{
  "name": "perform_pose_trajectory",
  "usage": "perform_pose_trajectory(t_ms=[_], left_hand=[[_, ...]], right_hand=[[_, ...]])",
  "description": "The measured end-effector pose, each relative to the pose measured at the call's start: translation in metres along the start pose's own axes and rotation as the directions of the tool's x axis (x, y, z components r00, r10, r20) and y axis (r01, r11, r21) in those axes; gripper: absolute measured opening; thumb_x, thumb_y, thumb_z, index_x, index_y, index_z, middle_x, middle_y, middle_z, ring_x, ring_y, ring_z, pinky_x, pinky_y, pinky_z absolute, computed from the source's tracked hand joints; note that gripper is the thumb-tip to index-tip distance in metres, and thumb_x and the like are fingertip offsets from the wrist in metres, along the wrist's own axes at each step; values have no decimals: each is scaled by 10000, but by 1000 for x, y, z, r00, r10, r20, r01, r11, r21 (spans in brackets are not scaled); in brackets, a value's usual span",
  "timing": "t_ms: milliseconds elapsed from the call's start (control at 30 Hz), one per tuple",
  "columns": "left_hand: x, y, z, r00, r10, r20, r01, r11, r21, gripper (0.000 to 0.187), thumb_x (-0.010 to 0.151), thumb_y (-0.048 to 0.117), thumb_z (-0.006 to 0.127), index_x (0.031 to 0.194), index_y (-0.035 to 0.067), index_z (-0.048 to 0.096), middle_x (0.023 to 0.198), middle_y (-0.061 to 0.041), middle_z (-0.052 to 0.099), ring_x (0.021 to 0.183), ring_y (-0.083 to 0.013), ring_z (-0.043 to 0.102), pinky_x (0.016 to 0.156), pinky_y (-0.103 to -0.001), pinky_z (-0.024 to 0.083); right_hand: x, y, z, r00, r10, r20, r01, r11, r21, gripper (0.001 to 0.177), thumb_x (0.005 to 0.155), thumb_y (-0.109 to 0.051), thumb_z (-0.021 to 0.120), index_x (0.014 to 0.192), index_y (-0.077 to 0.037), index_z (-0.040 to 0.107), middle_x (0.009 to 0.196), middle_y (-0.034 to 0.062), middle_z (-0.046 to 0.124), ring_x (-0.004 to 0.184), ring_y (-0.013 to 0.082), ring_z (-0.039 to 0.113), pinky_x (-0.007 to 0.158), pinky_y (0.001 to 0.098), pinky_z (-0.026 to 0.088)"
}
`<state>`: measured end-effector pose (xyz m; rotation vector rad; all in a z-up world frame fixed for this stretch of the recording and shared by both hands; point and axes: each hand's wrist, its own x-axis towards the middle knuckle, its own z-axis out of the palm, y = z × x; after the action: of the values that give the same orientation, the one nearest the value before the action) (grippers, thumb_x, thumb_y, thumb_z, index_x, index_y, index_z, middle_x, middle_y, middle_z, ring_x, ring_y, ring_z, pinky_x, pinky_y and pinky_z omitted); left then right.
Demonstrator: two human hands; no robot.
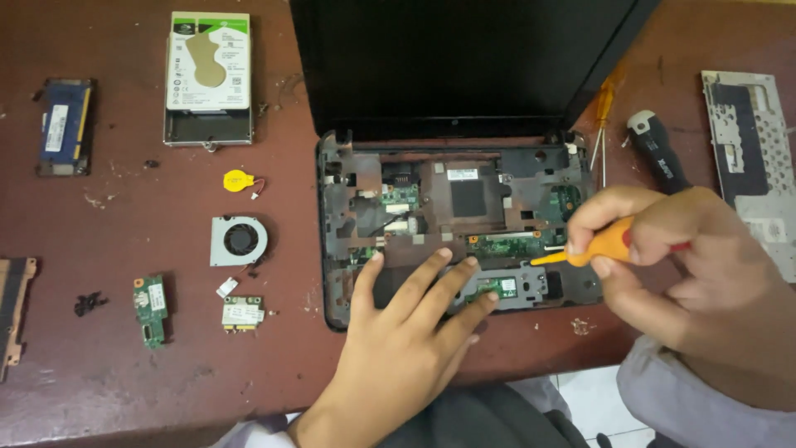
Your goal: The person uses a screwdriver to remove screws from a hard drive caddy and then unscrews components from the laptop's motherboard. They place the hard drive and other parts on the table.
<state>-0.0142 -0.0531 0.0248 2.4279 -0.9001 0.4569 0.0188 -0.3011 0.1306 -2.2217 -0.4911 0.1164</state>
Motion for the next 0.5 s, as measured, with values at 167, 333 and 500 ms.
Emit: perform_pose_trajectory(t_ms=[167, 333, 500], left_hand=[[-1, 0, 0, 1000, -18, 17, 19, 999, -34, 280, 928, 314, 765, 1204, 271, 748, 1409, -45, 621, 1345, -257, 551, 1009, -684, 375], [-3, -1, 2, 1000, 0, 20, 1, 1000, -14, 374, 869, 327, 806, 1231, 273, 725, 1432, -42, 602, 1362, -252, 537, 1015, -688, 363], [-5, -1, 3, 1000, 5, 17, -5, 1000, 0, 403, 850, 334, 815, 1238, 271, 730, 1446, -39, 593, 1369, -251, 529, 1024, -688, 363]], right_hand=[[1, 20, -1, 989, -147, -3, 146, 986, 79, 265, 940, 56, 517, 959, -164, 369, 1017, 144, 647, 867, 200, 687, 754, 305, 534], [15, 43, -2, 940, -342, -11, 334, 911, 243, 229, 1016, -293, 481, 861, -144, 403, 911, 167, 670, 814, 277, 733, 806, 402, 659], [21, 49, 13, 911, -382, -153, 411, 833, 369, 421, 1172, -440, 367, 901, -167, 536, 728, 54, 578, 682, 227, 664, 802, 448, 631]])
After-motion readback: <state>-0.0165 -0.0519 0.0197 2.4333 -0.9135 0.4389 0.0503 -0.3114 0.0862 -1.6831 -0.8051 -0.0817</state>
